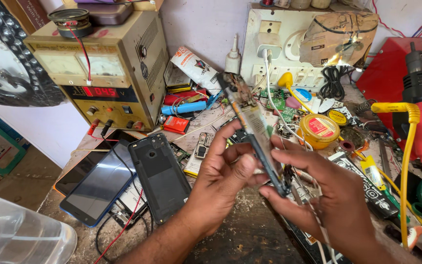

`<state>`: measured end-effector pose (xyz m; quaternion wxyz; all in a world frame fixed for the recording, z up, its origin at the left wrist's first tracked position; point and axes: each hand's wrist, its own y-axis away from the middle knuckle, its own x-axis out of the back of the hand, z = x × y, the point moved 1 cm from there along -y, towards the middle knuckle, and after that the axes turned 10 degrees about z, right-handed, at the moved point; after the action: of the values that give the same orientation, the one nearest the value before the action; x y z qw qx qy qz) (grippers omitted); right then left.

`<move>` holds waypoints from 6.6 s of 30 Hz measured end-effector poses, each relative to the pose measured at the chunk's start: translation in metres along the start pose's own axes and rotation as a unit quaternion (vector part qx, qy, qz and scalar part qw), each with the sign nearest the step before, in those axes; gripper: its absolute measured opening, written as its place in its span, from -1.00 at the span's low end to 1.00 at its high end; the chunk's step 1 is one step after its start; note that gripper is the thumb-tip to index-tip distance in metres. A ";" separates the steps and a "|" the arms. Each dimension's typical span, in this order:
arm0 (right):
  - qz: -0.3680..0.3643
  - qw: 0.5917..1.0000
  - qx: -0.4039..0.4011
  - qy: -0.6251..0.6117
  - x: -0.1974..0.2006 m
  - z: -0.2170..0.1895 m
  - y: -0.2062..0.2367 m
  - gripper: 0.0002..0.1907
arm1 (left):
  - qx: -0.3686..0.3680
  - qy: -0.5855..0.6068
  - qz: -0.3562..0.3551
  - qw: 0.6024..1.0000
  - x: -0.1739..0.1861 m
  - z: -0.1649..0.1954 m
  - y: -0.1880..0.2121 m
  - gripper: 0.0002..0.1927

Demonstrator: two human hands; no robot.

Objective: The person disassembles a smartphone, removes the motherboard, and uses a hot air gun and tweezers to rework solder joints on the board. The person then reassembles the phone and tests it by connecting a charger.

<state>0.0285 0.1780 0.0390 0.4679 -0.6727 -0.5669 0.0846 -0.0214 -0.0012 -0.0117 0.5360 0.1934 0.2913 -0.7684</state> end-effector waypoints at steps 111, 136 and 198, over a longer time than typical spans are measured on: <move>0.014 0.880 -0.380 -0.283 -0.011 0.044 -0.011 -0.61 | -0.041 -0.123 0.103 0.986 0.020 0.006 -0.018 -0.36; -0.022 0.874 -0.399 -0.276 -0.013 0.048 -0.001 -0.70 | -0.067 -0.181 0.068 0.979 0.016 0.015 -0.014 -0.47; -0.054 0.960 -0.242 -0.128 0.005 0.068 -0.005 -0.20 | -0.028 0.086 0.193 0.977 0.050 0.044 -0.025 -0.58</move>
<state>-0.0167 0.2177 0.0073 0.2181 -0.7180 -0.6610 0.0047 -0.0616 -0.0597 -0.0030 0.6523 0.2964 0.3145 -0.6227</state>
